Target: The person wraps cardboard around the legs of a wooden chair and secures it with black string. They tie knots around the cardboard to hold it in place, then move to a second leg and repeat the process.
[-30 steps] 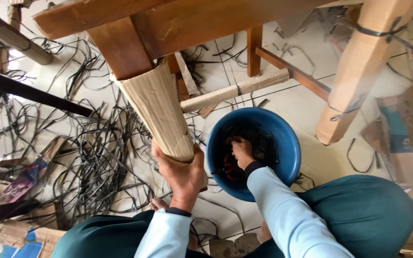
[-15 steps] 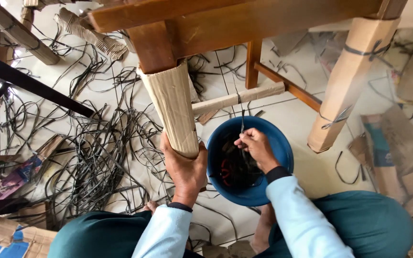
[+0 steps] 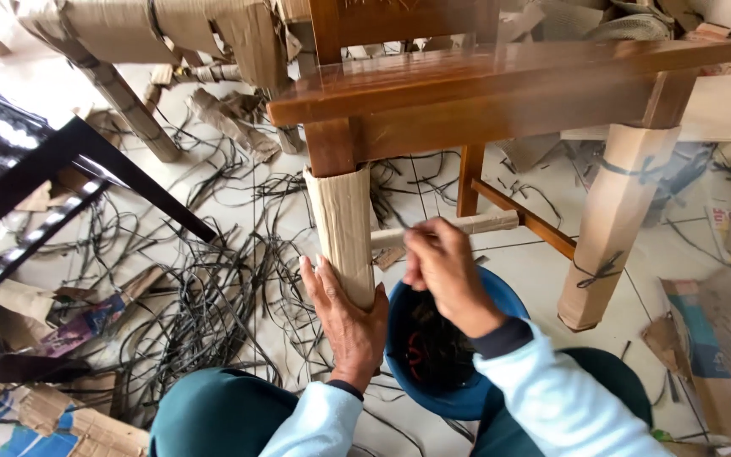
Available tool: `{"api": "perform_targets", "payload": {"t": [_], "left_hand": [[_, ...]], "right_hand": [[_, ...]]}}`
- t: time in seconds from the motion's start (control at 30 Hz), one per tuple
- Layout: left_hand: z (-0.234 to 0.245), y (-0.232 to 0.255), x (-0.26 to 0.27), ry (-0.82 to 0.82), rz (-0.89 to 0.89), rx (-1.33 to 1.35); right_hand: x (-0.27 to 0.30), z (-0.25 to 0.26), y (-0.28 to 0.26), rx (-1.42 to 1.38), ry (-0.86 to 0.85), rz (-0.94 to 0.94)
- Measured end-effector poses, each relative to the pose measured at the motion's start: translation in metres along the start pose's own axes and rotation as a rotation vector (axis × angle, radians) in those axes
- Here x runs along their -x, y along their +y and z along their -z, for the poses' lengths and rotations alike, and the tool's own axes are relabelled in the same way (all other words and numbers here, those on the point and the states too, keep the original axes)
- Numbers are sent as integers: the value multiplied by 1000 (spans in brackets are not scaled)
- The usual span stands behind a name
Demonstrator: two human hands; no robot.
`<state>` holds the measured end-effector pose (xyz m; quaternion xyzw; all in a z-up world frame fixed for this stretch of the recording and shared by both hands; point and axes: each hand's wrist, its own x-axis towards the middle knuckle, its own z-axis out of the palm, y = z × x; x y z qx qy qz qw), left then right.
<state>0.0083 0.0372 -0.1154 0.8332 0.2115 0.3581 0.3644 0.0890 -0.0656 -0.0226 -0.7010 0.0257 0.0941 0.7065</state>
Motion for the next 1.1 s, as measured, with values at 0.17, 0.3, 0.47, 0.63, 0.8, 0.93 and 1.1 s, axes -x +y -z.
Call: {"api": "perform_targets", "payload": {"t": [0.17,0.3,0.47,0.63,0.8,0.93,1.1], "left_hand": [[16,18,-7,-93,-26,86],[44,62,-51,-187,379,775],[50,94,-106,-201,932,824],[31,71,-131,-256,1164,808],[1,14,-141,-298,1224,776],[32,58,-138,-265,1251,1093],[22,38,-138,-307,1229,1144]], "right_hand": [[-2,-39,-16,-137,-71,-125],[-10,-48,-15,-120,-93,-135],[-34,-53,9,-70,-73,-91],[-41,-53,-6,-24,-187,-98],[-48,-51,-1,-41,-249,-108],[-52,-50,0,-84,-278,-114],[-60,-50,11,-107,-289,-129]]}}
